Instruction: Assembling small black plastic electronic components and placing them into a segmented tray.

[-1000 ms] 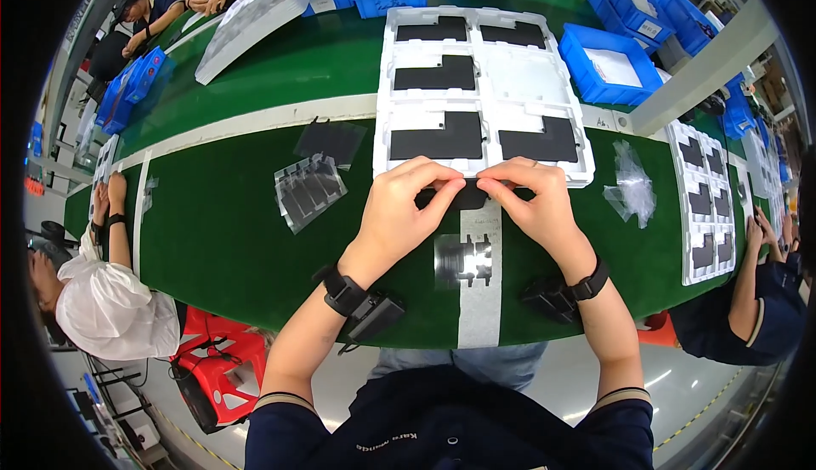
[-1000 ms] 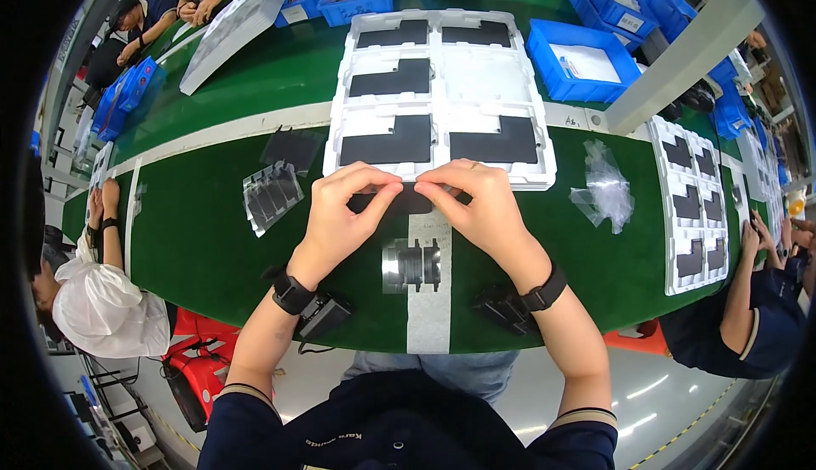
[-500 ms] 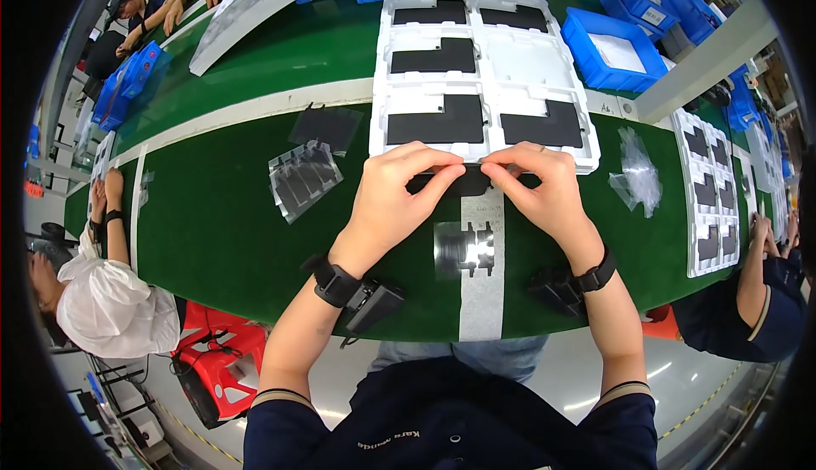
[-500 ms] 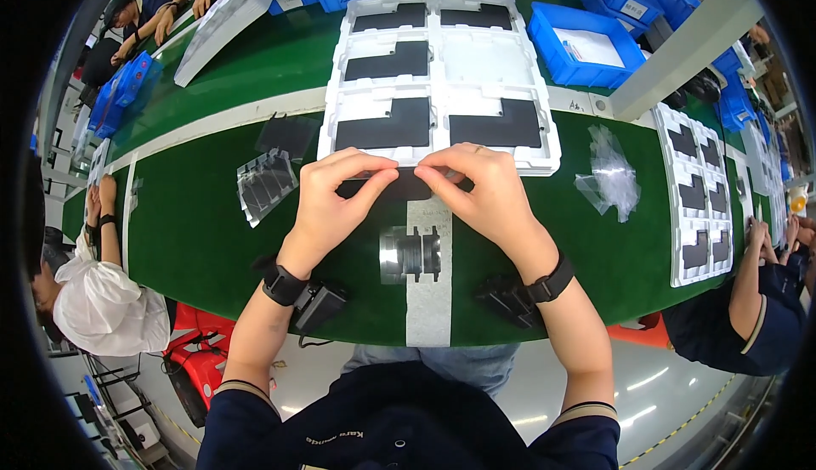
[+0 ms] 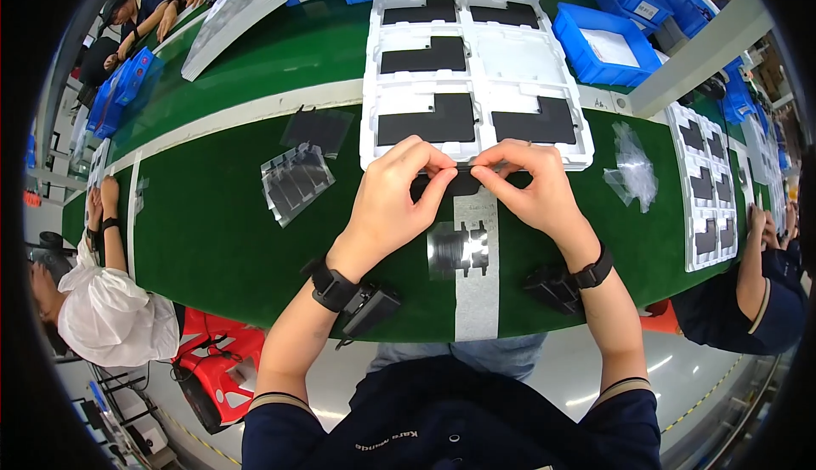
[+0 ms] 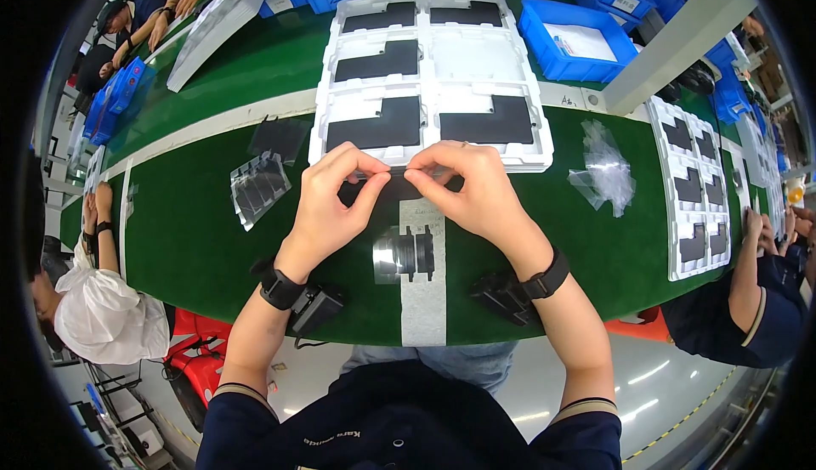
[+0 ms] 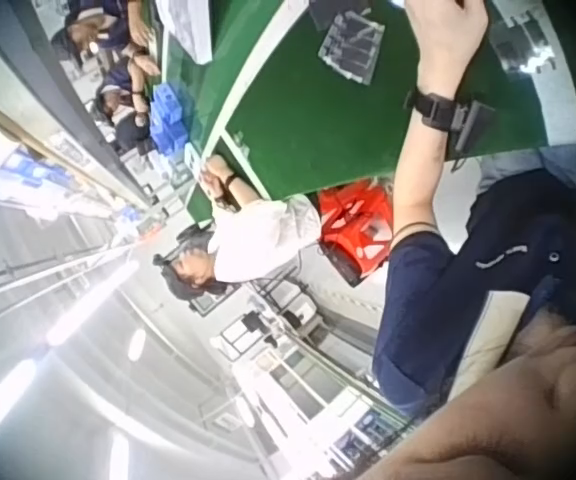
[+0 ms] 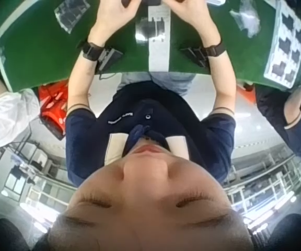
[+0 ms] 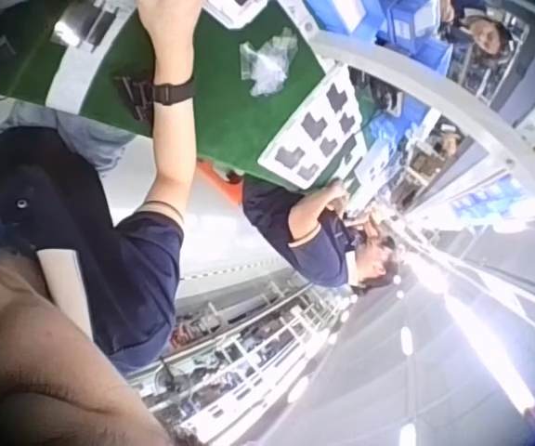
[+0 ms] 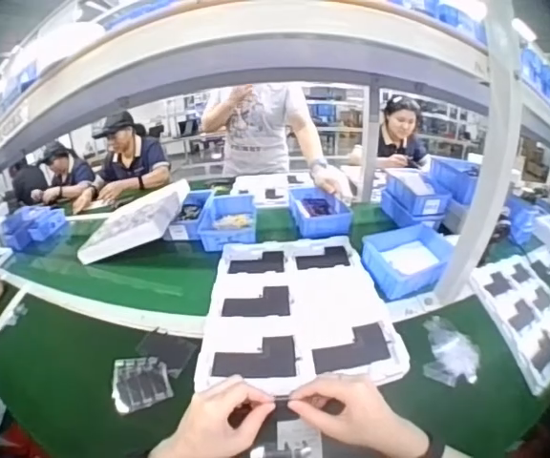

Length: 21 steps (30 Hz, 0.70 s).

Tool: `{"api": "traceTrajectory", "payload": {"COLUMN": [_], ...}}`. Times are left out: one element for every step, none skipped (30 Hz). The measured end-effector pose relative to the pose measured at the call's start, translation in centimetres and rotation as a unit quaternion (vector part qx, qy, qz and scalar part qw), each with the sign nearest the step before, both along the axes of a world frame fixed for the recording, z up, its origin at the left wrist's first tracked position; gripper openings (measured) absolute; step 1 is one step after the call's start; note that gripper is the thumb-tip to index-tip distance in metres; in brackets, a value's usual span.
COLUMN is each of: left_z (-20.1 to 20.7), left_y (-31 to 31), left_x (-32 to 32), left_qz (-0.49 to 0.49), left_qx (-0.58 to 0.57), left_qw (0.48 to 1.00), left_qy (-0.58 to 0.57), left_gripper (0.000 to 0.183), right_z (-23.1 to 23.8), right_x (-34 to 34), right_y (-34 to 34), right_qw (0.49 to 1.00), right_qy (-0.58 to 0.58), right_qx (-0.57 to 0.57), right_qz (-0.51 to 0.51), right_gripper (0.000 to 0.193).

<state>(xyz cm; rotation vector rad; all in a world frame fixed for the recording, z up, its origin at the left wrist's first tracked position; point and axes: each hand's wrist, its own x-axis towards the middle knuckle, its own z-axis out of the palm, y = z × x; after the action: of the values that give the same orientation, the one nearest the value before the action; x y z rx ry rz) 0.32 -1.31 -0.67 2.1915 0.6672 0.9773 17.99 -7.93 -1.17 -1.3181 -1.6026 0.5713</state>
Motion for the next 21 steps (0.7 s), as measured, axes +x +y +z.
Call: {"api": "traceTrajectory", "payload": {"left_z": [0.05,0.05,0.04,0.02,-0.06,-0.14,-0.21,-0.24,-0.26,-0.28,-0.32,-0.33,-0.32,-0.27,-0.19,-0.08,0.06,0.22,0.29,0.21,0.04], "left_y": [0.01,0.04,0.08,0.09,0.05,-0.02,-0.03,-0.01,0.01,0.03,0.03,0.02,0.00,-0.06,-0.11,-0.17,-0.21,-0.26,-0.26,-0.25,-0.18], "left_x": [-0.05,-0.10,-0.13,-0.16,-0.19,-0.23,-0.23,-0.25,-0.26,-0.28,-0.28,-0.29,-0.29,-0.30,-0.29,-0.28,-0.26,-0.23,-0.17,-0.13,-0.10], "left_qz": [-0.009,-0.010,-0.009,-0.009,-0.009,0.000,0.009,0.008,0.005,0.002,0.002,0.009,0.015,0.015,0.020,0.025,0.025,0.021,0.018,0.018,0.017], "left_qx": [0.006,0.006,0.001,-0.003,-0.003,0.010,0.022,0.022,0.032,0.042,0.041,0.035,0.030,0.029,0.013,-0.002,-0.003,-0.007,-0.012,-0.012,-0.012], "left_qw": [1.000,1.000,1.000,1.000,1.000,1.000,1.000,1.000,0.999,0.999,0.999,0.999,0.999,0.999,1.000,1.000,1.000,1.000,1.000,1.000,1.000], "left_qy": [0.006,0.006,0.006,0.007,0.007,-0.006,-0.019,-0.019,-0.024,-0.029,-0.028,-0.025,-0.022,-0.022,-0.014,-0.005,-0.005,0.004,0.012,0.012,0.000], "left_gripper": [0.007,0.007,0.007,0.008,0.008,0.008,0.009,0.009,0.009,0.010,0.010,0.009,0.008,0.008,0.009,0.009,0.009,0.010,0.010,0.010,0.010], "right_z": [0.02,0.11,0.27,0.39,0.38,0.35,0.33,0.39,0.47,0.49,0.40,0.30,0.22,0.26,0.40,0.45,0.39,0.33,0.27,0.05,-0.32], "right_x": [0.03,-0.03,-0.11,-0.18,-0.20,-0.21,-0.22,-0.27,-0.33,-0.37,-0.31,-0.23,-0.16,-0.21,-0.30,-0.33,-0.28,-0.22,-0.16,-0.14,-0.16], "right_y": [-0.10,-0.16,-0.23,-0.29,-0.31,-0.32,-0.33,-0.39,-0.44,-0.45,-0.41,-0.34,-0.30,-0.29,-0.25,-0.24,-0.24,-0.25,-0.26,-0.27,-0.25], "right_qw": [1.000,1.000,1.000,0.999,0.999,0.998,0.996,0.996,0.996,0.996,0.996,0.997,0.997,0.997,0.998,0.999,0.999,0.999,0.999,0.999,0.999], "right_qy": [0.006,0.005,-0.015,-0.035,-0.035,-0.053,-0.071,-0.071,-0.068,-0.065,-0.065,-0.067,-0.069,-0.069,-0.058,-0.048,-0.047,-0.044,-0.041,-0.041,-0.040], "right_qx": [-0.016,-0.015,-0.005,0.005,0.005,0.017,0.029,0.029,0.035,0.041,0.040,0.039,0.037,0.036,0.019,0.002,0.001,0.001,0.001,0.001,-0.002], "right_qz": [-0.002,-0.003,-0.013,-0.023,-0.024,-0.029,-0.034,-0.035,-0.036,-0.037,-0.037,-0.030,-0.024,-0.023,-0.020,-0.016,-0.016,-0.008,0.000,-0.001,0.001], "right_gripper": [0.009,0.009,0.009,0.009,0.009,0.009,0.009,0.009,0.008,0.008,0.008,0.008,0.008,0.008,0.007,0.007,0.007,0.008,0.008,0.008,0.010]}}
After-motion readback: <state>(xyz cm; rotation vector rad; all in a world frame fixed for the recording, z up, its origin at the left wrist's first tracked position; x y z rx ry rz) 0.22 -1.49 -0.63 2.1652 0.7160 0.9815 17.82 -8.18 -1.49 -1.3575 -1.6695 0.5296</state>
